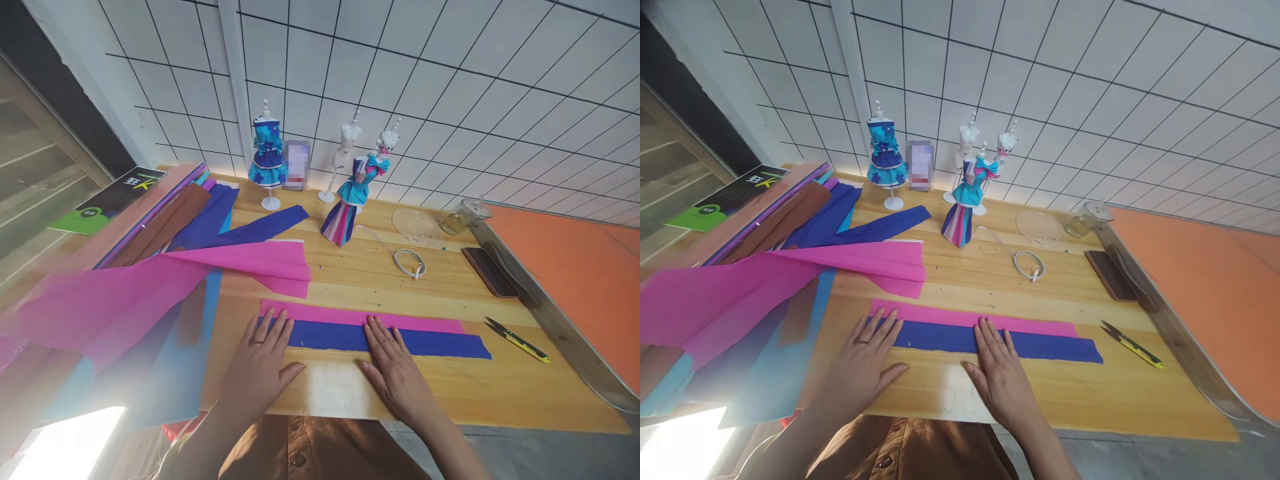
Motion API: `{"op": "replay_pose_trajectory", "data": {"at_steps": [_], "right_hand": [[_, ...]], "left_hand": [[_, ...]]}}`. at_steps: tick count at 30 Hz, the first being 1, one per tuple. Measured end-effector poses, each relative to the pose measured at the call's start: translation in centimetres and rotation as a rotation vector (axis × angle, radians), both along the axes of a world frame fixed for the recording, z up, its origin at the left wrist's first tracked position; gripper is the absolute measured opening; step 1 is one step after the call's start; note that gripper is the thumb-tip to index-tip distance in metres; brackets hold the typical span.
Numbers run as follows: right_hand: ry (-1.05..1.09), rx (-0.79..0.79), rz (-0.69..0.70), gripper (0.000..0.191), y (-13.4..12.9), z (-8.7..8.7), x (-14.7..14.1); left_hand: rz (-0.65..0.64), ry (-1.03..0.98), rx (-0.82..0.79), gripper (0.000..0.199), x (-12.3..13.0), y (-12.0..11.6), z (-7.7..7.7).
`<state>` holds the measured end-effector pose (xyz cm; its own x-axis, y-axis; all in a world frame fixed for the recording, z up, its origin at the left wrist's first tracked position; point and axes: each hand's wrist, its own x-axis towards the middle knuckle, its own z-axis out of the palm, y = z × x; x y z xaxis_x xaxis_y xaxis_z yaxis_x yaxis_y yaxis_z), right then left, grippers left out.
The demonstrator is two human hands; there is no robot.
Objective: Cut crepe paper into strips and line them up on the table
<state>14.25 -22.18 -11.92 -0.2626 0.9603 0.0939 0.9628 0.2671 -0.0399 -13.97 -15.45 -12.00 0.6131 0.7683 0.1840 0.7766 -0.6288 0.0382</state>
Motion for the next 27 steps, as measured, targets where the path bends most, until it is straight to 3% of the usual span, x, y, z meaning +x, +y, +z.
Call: {"op": "replay_pose_trajectory", "data": {"at_steps": [19,27], "right_hand": [[-0.041,-0.001,-0.292,0.062,-2.5,-1.2,13.8],[-0.070,0.034,-0.338,0.064,-2.8,-2.0,15.5]], "left_hand": [[-0.006,0.043,0.037,0.065,0.2,0.5,-1.0],[-0.022,0.075,0.055,0.066,0.0,0.7,-1.4]]}}
